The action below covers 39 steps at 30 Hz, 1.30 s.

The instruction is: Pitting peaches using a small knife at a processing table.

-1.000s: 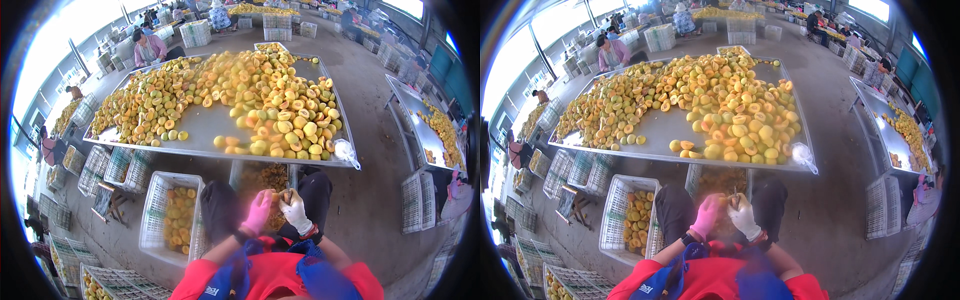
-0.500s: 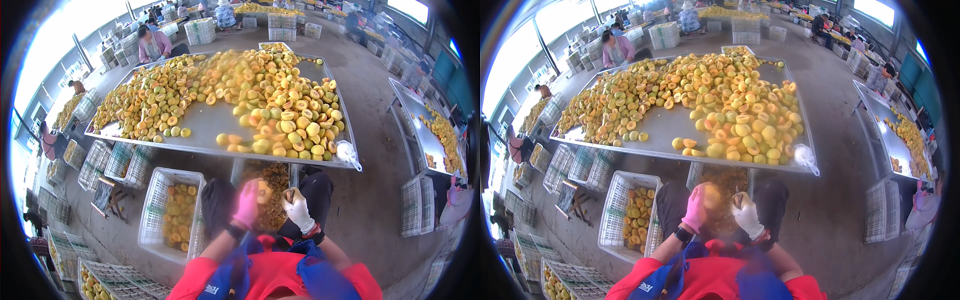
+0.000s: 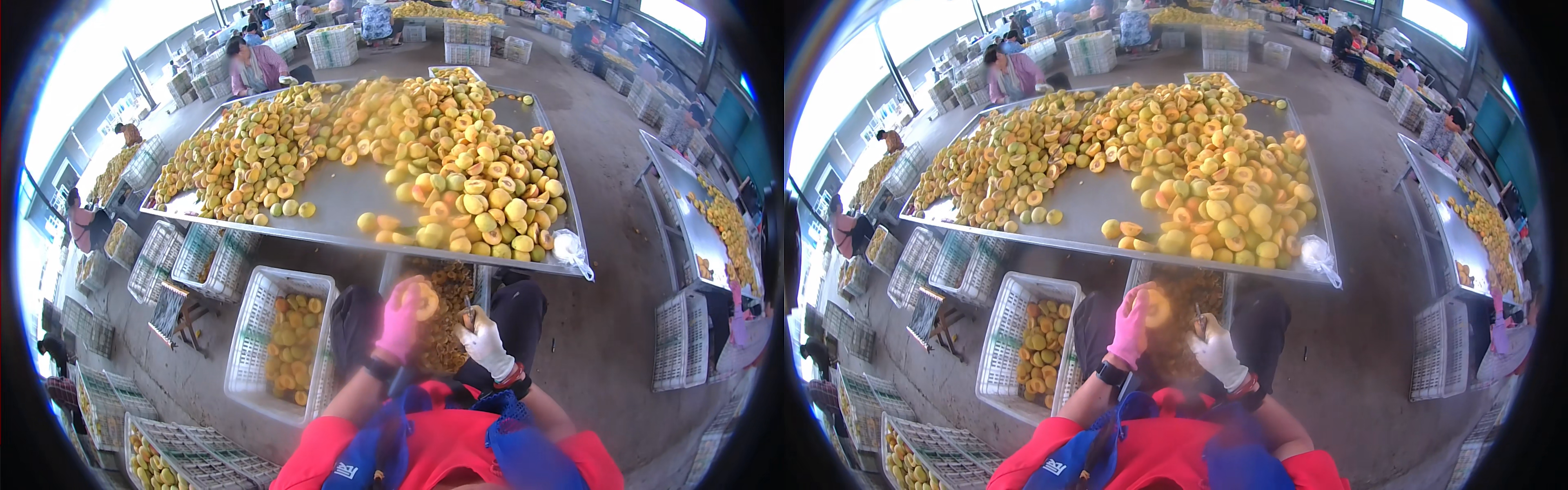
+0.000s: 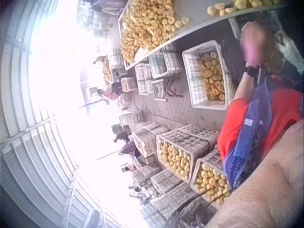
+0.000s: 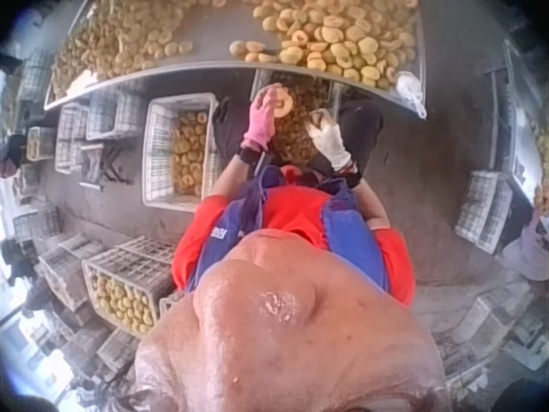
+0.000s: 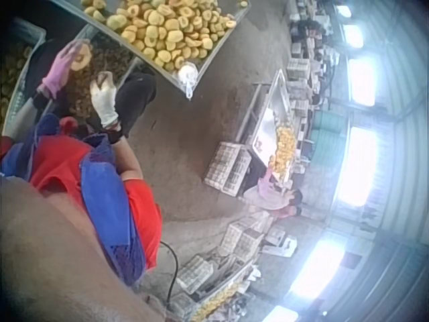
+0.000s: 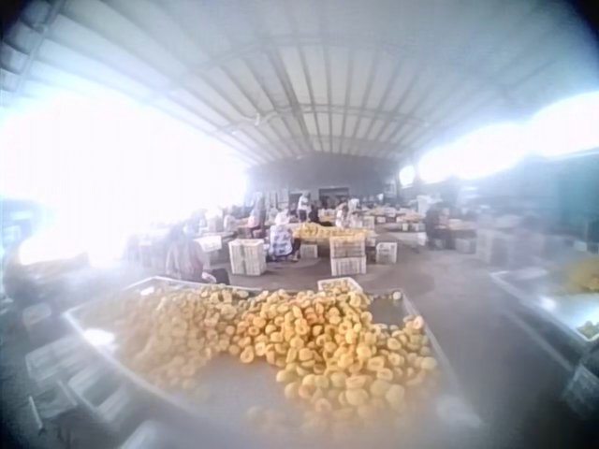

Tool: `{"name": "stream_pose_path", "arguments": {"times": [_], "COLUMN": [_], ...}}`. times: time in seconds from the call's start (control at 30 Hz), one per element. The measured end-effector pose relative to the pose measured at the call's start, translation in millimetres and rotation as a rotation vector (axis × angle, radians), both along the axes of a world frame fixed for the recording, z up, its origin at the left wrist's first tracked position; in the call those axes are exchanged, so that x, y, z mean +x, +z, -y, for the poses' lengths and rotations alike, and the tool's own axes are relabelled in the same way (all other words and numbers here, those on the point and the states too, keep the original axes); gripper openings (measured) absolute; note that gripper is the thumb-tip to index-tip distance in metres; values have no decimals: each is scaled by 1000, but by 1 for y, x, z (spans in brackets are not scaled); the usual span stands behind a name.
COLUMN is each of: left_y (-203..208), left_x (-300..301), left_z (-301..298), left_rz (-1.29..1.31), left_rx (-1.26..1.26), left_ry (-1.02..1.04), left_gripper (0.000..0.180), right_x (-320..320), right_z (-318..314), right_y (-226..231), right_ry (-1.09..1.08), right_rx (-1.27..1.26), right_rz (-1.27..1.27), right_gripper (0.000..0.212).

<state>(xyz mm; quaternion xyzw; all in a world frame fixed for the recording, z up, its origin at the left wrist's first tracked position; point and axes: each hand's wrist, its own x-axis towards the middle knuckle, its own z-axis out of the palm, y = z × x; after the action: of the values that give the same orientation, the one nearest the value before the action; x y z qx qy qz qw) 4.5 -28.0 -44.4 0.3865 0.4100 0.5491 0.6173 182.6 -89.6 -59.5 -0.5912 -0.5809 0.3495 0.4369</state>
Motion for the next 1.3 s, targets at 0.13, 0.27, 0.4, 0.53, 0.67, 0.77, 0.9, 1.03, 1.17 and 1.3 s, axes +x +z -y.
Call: {"name": "stream_pose_path", "arguments": {"times": [0.13, 0.27, 0.4, 0.53, 0.67, 0.77, 0.9, 1.03, 1.17, 1.3], "left_y": [-1, 5, 12, 9, 6, 8, -11, -14, -12, -7], "left_x": [1, 2, 3, 3, 3, 5, 5, 8, 0, 1], "left_z": [-2, -1, 0, -2, 0, 4, 4, -4, -9, -11], "left_rz": [-45, -39, -43, -33, -23, 22, -121, -4, 104, 102], "left_rx": [23, 38, 17, -18, -1, -26, 161, 114, 74, 79], "left_ry": [-4, -2, 2, -5, -17, -24, -29, -27, 1, -31], "left_gripper": [30, 30, 30, 29, 29, 29, 31, 35, 48, 60], "right_x": [-2, -8, -11, -14, -14, -13, -13, -15, -20, -22], "right_z": [0, -1, -3, -2, -1, 0, 4, 3, -2, -6], "right_y": [3, 10, 14, 26, 26, 20, 24, 37, 45, 35], "right_ry": [95, 183, 200, 195, 207, 222, 225, 209, 257, 210], "right_rx": [7, -69, -101, -61, -37, -52, -83, 48, 50, 93], "right_rz": [47, -100, -86, -64, -36, -83, -97, -22, 10, 21], "right_gripper": [20, 21, 22, 23, 23, 22, 20, 19, 22, 22]}}
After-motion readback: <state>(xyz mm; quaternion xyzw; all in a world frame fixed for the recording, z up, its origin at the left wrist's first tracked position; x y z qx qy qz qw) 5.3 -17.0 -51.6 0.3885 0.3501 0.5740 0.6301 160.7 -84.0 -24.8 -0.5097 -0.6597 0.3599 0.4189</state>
